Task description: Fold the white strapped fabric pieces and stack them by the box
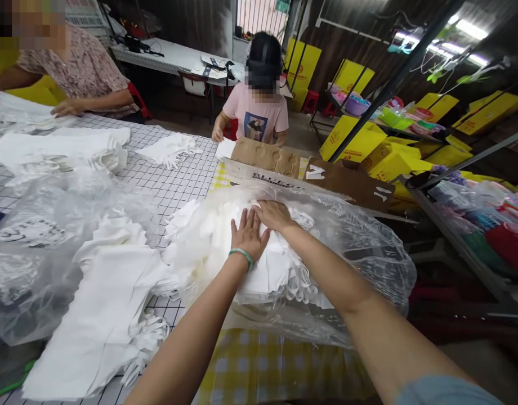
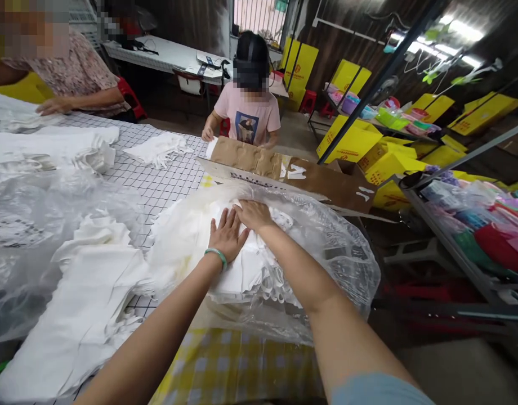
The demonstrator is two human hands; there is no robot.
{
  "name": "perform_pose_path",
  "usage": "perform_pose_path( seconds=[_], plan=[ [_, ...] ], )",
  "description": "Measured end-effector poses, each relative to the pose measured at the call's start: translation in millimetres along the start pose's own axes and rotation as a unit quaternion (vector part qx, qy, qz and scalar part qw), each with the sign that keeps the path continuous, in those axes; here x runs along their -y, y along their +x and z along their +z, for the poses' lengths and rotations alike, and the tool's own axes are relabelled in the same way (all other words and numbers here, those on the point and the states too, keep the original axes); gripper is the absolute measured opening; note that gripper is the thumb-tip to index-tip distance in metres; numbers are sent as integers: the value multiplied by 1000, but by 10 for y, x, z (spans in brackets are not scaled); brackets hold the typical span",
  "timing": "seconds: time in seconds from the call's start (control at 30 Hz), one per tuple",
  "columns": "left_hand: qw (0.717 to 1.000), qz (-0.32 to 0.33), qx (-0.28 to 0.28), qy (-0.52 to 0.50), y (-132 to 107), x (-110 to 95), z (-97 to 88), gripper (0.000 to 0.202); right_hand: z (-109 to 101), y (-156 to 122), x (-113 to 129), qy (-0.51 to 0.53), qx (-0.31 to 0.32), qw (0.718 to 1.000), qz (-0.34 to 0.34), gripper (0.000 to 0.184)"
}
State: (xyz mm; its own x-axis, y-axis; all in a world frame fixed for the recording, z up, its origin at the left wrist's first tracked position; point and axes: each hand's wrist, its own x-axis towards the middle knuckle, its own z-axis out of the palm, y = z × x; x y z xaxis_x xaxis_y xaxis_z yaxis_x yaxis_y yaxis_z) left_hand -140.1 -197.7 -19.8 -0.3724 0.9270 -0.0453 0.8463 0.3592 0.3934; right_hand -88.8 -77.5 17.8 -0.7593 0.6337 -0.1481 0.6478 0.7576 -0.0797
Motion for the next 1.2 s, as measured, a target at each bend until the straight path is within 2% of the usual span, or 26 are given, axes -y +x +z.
perform_pose_path(
  seconds=[0.07, 0.13, 0.27, 0.37, 0.5, 0.57, 0.6, 0.67, 0.77, 0.83, 0.87, 0.9, 0.93, 0.97, 1.0, 1.03, 1.07, 1.13, 1.2],
  plan=[
    [1000, -11, 3, 12, 62, 2, 46, 73, 129, 37, -65, 7, -35, 999, -17, 51],
    [1000, -18, 7, 21, 111, -7, 77, 73, 181, 81, -106, 21, -38, 999, -19, 52],
    [999, -15, 31, 32, 108, -45, 53, 73, 10, 45, -112, 63, 37, 997, -8, 53],
    [998, -10, 43, 39, 87, -58, 7, 71, -146, -144, -99, 78, 68, 995, 0, 52],
    [999, -12, 45, 25, 76, -105, -62, 71, -148, -536, -139, 49, 8, 998, 26, 57],
    [999, -11, 50, 1, 13, -146, -129, 70, -182, -717, -147, 20, 3, 1000, 24, 52],
    [999, -7, 45, -18, -45, -161, -168, 68, -236, -791, -127, 9, 1, 1000, 0, 46],
    [998, 12, 8, -67, -230, -163, -235, 62, -408, -917, -2, 8, -19, 999, -30, 39],
    [975, 32, -153, -157, -736, -25, -232, 48, -678, -1142, 479, 58, -80, 995, -32, 33],
    [944, 12, -251, -213, -1232, 249, -139, 39, -695, -1300, 1003, 193, -77, 973, -101, 28],
    [926, -21, -296, -234, -1507, 464, -70, 36, -619, -1341, 1310, 278, -57, 946, -154, 28],
    [899, -74, -354, -247, -1785, 732, 7, 35, -484, -1336, 1628, 338, -12, 919, -201, 28],
    [867, -156, -398, -255, -2054, 1043, 90, 34, -296, -1275, 1946, 368, 24, 900, -234, 27],
    [818, -264, -437, -265, -2305, 1382, 171, 36, -70, -1157, 2249, 375, 41, 895, -239, 24],
    [747, -381, -469, -278, -2530, 1728, 248, 42, 176, -987, 2528, 363, 54, 902, -228, 23],
    [665, -491, -476, -301, -2726, 2059, 318, 51, 425, -778, 2780, 334, 64, 916, -213, 23],
    [587, -566, -473, -333, -2889, 2358, 378, 58, 661, -546, 3001, 292, 78, 933, -197, 27],
    [521, -611, -460, -379, -3110, 2815, 478, 59, 1053, -71, 3354, 225, 107, 951, -185, 34],
    [504, -601, -450, -426, -3196, 3074, 558, 52, 1327, 341, 3591, 191, 121, 958, -178, 40]
  ],
)
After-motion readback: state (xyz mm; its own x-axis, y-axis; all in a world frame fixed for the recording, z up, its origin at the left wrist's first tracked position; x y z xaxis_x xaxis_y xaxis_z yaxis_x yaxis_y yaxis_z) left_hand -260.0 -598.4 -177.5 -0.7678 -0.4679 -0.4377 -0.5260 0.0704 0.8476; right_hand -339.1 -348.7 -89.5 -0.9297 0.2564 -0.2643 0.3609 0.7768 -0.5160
